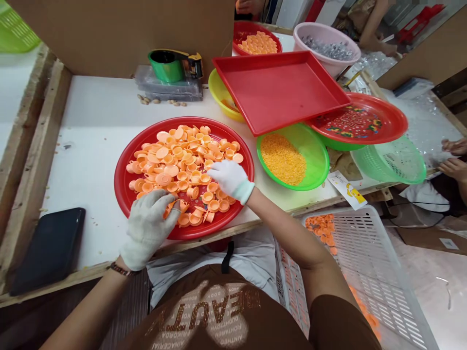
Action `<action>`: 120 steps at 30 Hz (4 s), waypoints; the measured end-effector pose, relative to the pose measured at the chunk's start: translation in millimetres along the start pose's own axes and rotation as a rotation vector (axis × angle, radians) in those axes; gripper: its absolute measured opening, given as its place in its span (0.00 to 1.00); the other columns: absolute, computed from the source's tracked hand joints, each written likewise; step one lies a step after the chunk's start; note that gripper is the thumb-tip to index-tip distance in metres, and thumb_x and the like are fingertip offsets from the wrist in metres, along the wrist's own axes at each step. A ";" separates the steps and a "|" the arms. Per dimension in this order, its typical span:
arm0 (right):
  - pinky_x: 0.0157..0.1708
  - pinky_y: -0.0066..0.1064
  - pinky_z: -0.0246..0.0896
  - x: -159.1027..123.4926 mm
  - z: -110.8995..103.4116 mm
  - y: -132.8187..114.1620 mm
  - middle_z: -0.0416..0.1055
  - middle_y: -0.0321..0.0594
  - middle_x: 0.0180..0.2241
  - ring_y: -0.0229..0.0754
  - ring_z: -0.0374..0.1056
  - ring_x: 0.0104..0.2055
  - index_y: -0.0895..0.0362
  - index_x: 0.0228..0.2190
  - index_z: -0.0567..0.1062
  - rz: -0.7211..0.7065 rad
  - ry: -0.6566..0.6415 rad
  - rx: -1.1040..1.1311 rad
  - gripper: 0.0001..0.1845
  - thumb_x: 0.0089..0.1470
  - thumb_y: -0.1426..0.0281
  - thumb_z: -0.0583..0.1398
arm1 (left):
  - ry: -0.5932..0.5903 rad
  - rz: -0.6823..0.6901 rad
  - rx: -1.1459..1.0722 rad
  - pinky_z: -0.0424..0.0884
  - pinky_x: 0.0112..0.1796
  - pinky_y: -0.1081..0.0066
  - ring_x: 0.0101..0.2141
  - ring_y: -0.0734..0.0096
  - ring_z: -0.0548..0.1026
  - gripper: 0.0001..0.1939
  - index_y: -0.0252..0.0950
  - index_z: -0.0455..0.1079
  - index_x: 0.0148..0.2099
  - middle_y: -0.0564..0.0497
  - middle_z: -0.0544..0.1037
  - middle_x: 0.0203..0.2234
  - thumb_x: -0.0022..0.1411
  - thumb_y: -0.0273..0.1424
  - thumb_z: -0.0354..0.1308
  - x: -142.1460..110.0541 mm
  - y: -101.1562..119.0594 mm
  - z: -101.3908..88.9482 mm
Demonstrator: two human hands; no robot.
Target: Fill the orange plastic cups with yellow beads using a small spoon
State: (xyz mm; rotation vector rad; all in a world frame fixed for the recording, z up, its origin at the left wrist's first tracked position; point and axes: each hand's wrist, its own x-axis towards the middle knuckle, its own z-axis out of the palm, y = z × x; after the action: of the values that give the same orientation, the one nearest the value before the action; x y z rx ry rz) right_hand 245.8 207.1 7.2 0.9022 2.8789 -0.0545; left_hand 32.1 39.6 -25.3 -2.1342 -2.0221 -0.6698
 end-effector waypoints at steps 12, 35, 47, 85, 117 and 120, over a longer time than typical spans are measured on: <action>0.46 0.41 0.54 11.8 19.6 -5.4 0.75 0.48 0.57 0.51 0.64 0.52 0.53 0.53 0.81 -0.014 -0.019 -0.010 0.22 0.75 0.73 0.48 | 0.080 -0.176 0.003 0.69 0.57 0.48 0.59 0.43 0.73 0.14 0.39 0.76 0.56 0.35 0.75 0.60 0.72 0.37 0.59 -10.2 -28.6 9.4; 0.39 0.39 0.50 -19.2 36.5 -9.0 0.80 0.44 0.49 0.46 0.64 0.42 0.56 0.43 0.82 -0.340 0.195 0.005 0.14 0.73 0.74 0.56 | -0.313 0.021 -0.061 0.64 0.41 0.55 0.40 0.53 0.77 0.14 0.37 0.79 0.44 0.41 0.82 0.41 0.73 0.34 0.52 27.5 3.0 -1.2; 0.38 0.41 0.50 -29.0 7.1 -60.4 0.77 0.51 0.42 0.53 0.68 0.45 0.60 0.39 0.83 -0.066 -0.174 0.077 0.14 0.71 0.64 0.60 | -0.344 -0.024 0.006 0.68 0.40 0.53 0.42 0.49 0.79 0.11 0.38 0.80 0.46 0.43 0.82 0.43 0.70 0.32 0.57 -23.6 5.0 -19.1; 0.42 0.37 0.58 50.7 11.2 -49.9 0.78 0.49 0.45 0.50 0.72 0.46 0.59 0.51 0.79 -0.102 -0.036 0.044 0.16 0.72 0.74 0.53 | -0.225 -0.129 0.175 0.67 0.43 0.47 0.46 0.39 0.76 0.15 0.37 0.80 0.44 0.35 0.81 0.49 0.70 0.36 0.52 38.6 -44.3 12.7; 0.54 0.34 0.66 104.9 -28.0 30.0 0.76 0.44 0.53 0.45 0.73 0.51 0.55 0.55 0.79 0.160 0.038 0.329 0.18 0.65 0.73 0.60 | -0.094 -0.170 -0.254 0.75 0.54 0.56 0.51 0.53 0.77 0.25 0.33 0.74 0.59 0.35 0.74 0.56 0.61 0.32 0.58 173.6 -62.0 31.8; 0.58 0.33 0.64 88.9 -50.7 46.4 0.76 0.45 0.50 0.44 0.72 0.52 0.59 0.52 0.80 0.171 0.167 0.347 0.15 0.66 0.74 0.59 | -0.064 -0.148 -0.371 0.74 0.59 0.55 0.51 0.54 0.77 0.22 0.30 0.76 0.56 0.36 0.78 0.52 0.60 0.32 0.60 209.6 -48.9 20.0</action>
State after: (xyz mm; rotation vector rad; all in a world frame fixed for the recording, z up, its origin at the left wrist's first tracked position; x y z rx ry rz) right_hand 194.4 299.2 46.1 1.2638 2.9835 -0.4977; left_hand -9.7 244.3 29.9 -2.2311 -2.2547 -1.0885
